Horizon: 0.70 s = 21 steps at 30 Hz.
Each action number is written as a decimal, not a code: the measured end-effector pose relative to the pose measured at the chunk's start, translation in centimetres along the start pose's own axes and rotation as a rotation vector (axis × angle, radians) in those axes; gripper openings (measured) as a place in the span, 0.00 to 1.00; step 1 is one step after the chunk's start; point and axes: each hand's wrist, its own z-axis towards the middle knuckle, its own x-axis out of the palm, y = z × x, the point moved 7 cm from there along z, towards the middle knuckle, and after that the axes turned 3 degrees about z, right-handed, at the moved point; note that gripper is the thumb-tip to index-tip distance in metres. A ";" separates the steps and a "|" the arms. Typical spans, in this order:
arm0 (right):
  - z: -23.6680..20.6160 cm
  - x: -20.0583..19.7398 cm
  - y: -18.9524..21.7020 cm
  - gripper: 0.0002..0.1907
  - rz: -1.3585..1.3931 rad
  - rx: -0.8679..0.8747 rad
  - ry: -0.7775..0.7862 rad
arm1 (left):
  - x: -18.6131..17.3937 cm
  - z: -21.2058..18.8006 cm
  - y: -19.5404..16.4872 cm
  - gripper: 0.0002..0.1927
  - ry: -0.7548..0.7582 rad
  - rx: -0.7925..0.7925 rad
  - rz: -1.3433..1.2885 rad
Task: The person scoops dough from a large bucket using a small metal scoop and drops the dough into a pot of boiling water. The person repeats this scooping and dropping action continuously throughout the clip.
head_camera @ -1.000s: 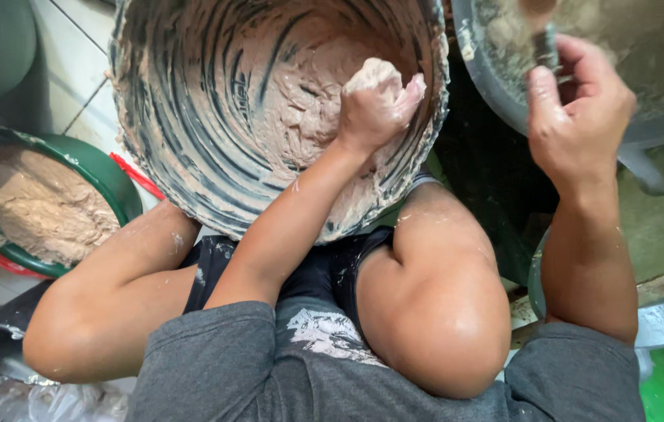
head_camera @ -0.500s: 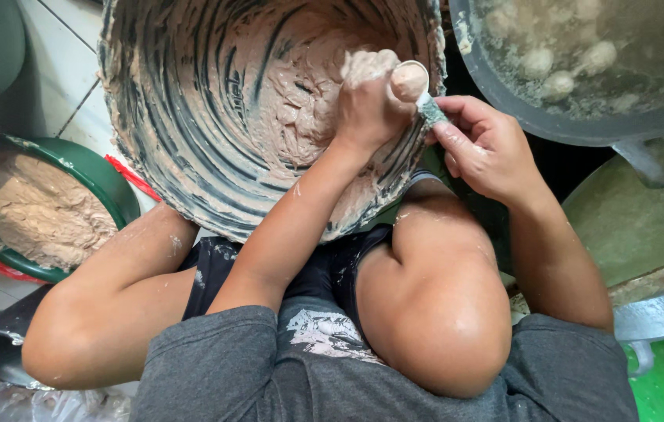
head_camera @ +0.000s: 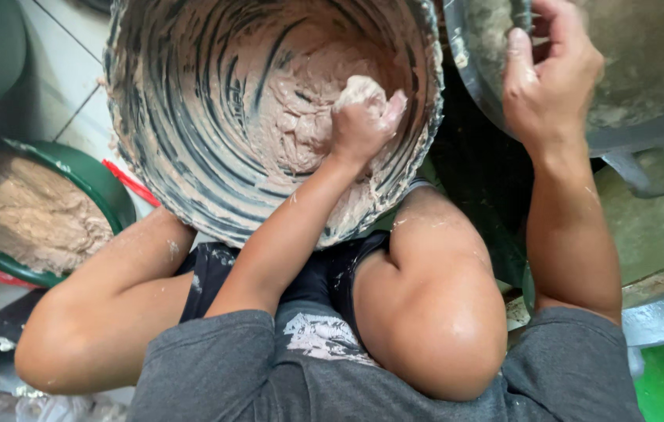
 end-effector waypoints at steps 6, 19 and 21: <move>-6.2 2.6 2.5 0.12 0.319 0.376 0.335 | -1.0 1.4 -2.9 0.12 0.059 0.014 -0.194; -7.4 1.6 -2.4 0.12 0.502 0.466 0.233 | 1.9 5.7 3.8 0.17 0.298 -0.250 0.178; -5.9 -0.7 -3.2 0.13 0.189 0.214 0.112 | 1.7 7.4 6.5 0.25 0.284 -0.308 0.131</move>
